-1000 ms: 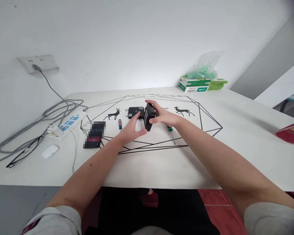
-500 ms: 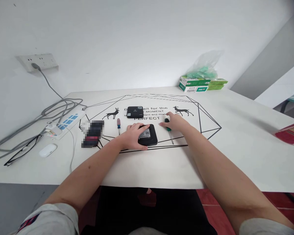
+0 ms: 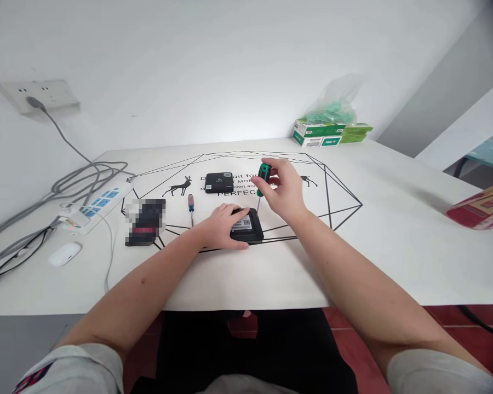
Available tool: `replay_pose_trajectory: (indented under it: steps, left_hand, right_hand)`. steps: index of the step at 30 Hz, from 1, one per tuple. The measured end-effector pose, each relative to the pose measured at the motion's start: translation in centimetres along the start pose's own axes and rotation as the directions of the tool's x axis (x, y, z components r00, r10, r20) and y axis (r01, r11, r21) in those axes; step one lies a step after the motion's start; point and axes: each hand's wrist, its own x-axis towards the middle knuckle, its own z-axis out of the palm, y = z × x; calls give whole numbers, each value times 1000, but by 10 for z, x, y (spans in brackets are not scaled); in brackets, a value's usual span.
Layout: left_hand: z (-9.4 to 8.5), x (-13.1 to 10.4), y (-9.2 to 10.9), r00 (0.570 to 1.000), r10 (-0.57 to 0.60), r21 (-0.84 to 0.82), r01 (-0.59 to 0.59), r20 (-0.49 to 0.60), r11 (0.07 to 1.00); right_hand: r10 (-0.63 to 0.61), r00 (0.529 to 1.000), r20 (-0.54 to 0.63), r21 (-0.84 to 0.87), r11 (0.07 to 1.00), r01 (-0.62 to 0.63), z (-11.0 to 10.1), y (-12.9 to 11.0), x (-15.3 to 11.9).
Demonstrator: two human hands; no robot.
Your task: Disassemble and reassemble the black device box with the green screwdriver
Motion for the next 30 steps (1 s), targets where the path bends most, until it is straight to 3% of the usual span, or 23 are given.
replay_pose_trajectory:
  steps: [6, 13, 18, 24, 30]
  left_hand:
    - [-1, -1, -1, 1000, 24, -14, -24, -19, 1000]
    - [1, 0, -1, 999, 22, -27, -23, -32, 999]
    - [2, -1, 0, 1000, 19, -20, -20, -24, 1000]
    - [2, -2, -1, 1000, 2, -12, -2, -4, 1000]
    - [1, -4, -1, 1000, -19, -27, 19, 11, 999]
  right_hand:
    - [-77, 997, -21, 36, 996, 78, 10, 5, -7]
    - [-90, 995, 43, 108, 990, 85, 13, 3, -10]
    - [44, 999, 23, 278, 959, -48, 15, 1, -10]
    - [120, 979, 165, 521, 833, -190, 11, -2, -9]
    - [152, 960, 234, 558, 788, -261, 6, -1, -10]
